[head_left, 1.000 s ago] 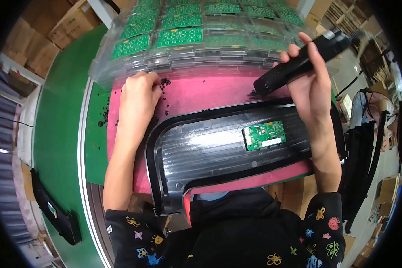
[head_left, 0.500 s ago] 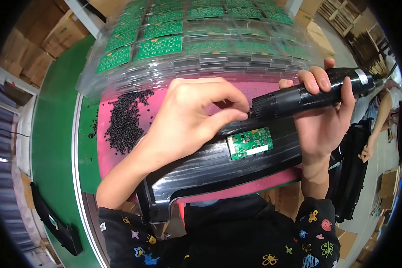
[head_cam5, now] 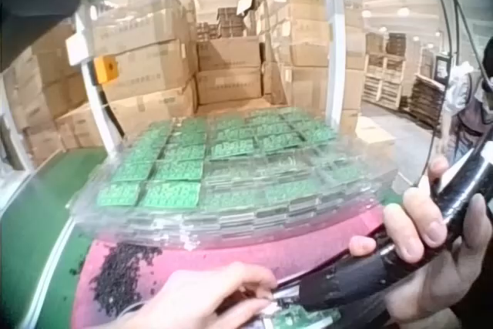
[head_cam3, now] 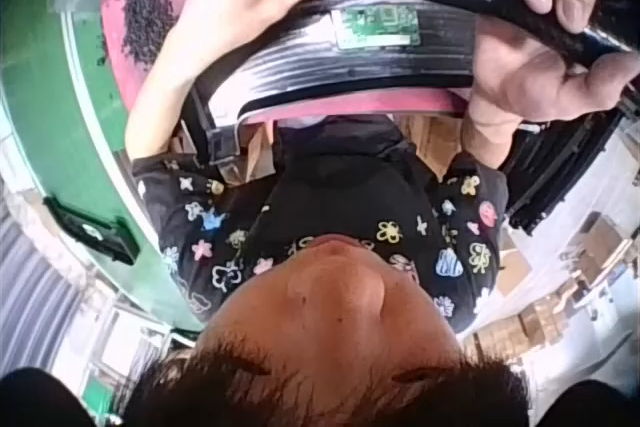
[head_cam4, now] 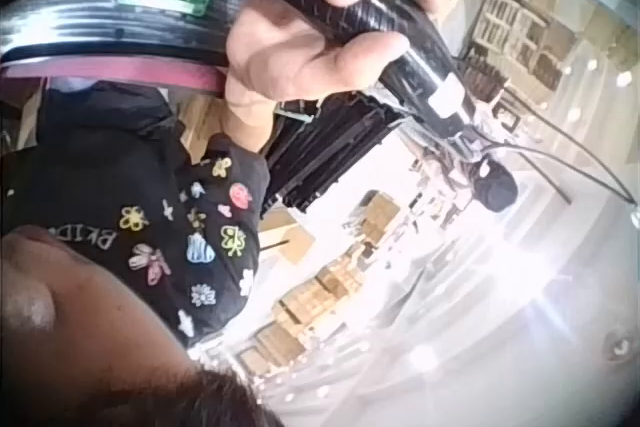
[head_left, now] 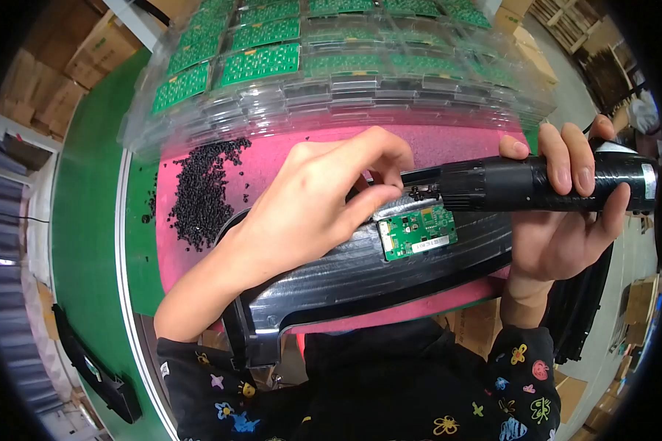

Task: Assembling electronic circuit boards into plastic housings using an electric screwdriver.

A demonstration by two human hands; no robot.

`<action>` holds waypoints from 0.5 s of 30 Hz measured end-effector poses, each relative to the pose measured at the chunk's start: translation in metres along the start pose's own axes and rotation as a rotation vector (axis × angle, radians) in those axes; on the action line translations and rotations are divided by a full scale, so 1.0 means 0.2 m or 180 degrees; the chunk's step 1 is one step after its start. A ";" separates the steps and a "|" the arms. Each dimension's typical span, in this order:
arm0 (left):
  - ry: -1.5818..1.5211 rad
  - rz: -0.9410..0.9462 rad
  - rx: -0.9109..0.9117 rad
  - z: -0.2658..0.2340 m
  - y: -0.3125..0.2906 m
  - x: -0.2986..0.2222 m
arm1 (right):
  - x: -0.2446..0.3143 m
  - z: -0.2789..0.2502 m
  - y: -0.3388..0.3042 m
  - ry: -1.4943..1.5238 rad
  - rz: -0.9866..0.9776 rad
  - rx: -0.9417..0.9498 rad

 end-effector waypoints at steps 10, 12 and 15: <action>0.0691 0.0391 0.0171 0.04 -0.01 -0.07 | -0.07 0.05 -0.01 -0.0113 0.0235 0.0323; 0.0708 0.0339 0.0196 0.04 -0.02 -0.07 | -0.07 0.05 -0.01 -0.0060 0.0197 0.0418; 0.0927 0.0286 0.0346 0.05 -0.02 -0.07 | -0.06 0.05 0.00 -0.0049 0.0218 0.0558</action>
Point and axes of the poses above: each hand's wrist, its own y-axis towards the middle knuckle, its own z-axis out of the palm, x = y × z, the point moved 10 cm from there along y, towards the middle knuckle, and after that the axes turned 8 degrees about x, right-handed, at the moved point
